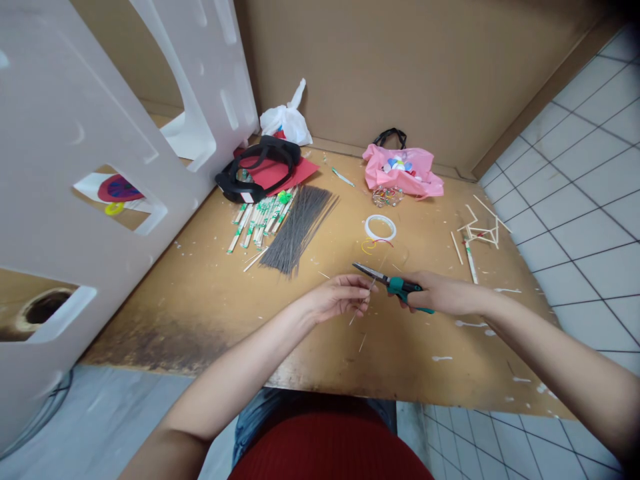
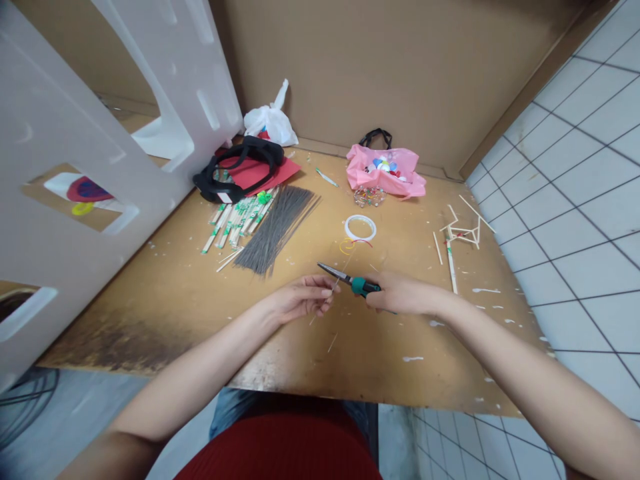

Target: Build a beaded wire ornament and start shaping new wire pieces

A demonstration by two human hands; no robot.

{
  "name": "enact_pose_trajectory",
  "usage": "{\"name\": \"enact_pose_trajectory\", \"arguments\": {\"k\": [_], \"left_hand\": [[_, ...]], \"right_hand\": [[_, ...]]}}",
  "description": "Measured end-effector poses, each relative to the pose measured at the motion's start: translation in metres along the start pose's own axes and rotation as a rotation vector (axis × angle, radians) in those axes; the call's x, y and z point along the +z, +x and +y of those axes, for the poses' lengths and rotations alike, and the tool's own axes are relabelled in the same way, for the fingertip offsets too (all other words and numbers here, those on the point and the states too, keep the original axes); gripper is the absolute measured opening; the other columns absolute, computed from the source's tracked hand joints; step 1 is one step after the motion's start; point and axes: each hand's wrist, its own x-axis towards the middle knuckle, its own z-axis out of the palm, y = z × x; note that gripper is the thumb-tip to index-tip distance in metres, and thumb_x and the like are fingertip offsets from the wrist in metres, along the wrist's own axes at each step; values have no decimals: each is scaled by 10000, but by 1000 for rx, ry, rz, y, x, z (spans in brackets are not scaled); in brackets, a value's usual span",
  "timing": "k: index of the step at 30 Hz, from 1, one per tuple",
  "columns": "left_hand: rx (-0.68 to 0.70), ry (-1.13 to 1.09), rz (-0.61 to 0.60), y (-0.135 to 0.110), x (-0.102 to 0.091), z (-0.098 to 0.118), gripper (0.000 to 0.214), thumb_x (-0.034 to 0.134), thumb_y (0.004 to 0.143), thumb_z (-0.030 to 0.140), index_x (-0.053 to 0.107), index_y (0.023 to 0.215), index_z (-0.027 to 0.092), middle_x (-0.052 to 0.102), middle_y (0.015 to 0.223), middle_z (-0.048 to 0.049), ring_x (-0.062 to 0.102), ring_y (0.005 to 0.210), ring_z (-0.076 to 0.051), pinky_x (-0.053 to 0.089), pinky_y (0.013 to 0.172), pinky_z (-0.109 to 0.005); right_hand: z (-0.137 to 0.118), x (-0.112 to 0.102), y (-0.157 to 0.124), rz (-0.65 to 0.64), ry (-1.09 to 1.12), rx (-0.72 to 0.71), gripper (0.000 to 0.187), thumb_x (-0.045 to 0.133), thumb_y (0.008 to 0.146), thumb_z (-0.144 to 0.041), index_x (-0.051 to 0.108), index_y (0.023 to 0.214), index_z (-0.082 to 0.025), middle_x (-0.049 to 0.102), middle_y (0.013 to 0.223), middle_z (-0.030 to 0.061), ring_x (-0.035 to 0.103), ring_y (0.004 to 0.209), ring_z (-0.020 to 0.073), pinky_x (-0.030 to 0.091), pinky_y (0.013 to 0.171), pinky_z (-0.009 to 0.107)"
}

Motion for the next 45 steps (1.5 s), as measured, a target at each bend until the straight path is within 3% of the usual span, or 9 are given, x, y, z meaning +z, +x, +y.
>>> {"name": "enact_pose_trajectory", "arguments": {"k": [12, 21, 38, 45], "left_hand": [[-6, -7, 14, 1, -1, 0, 268, 742, 633, 170, 630, 865, 93, 613, 638, -4, 610, 544, -90, 478, 498, -186], [-5, -13, 15, 1, -2, 0, 272, 748, 624, 174, 640, 860, 93, 620, 631, -5, 620, 538, -96, 495, 492, -181], [-41, 94, 110, 11, -13, -7, 307, 757, 593, 182, 640, 859, 83, 623, 643, -10, 623, 546, -106, 511, 517, -208], [-63, 143, 129, 11, -16, -8, 313, 758, 590, 200, 641, 860, 91, 621, 654, -9, 615, 557, -99, 504, 544, -221]], "right_hand": [[-5, 3, 0, 99, -120, -16, 54, 431, 698, -207, 457, 741, -188, 467, 657, -17, 413, 571, 115, 292, 514, 250], [-10, 10, 0, 181, -234, 57, 77, 434, 698, -218, 467, 761, -189, 506, 650, -3, 428, 551, 124, 281, 510, 257], [17, 28, 21, 311, -354, 89, 121, 476, 738, -240, 554, 813, -185, 617, 734, 42, 505, 592, 139, 299, 523, 234], [22, 30, 24, 305, -384, 69, 124, 473, 737, -249, 560, 800, -187, 623, 731, 43, 506, 591, 142, 300, 518, 235]]}}
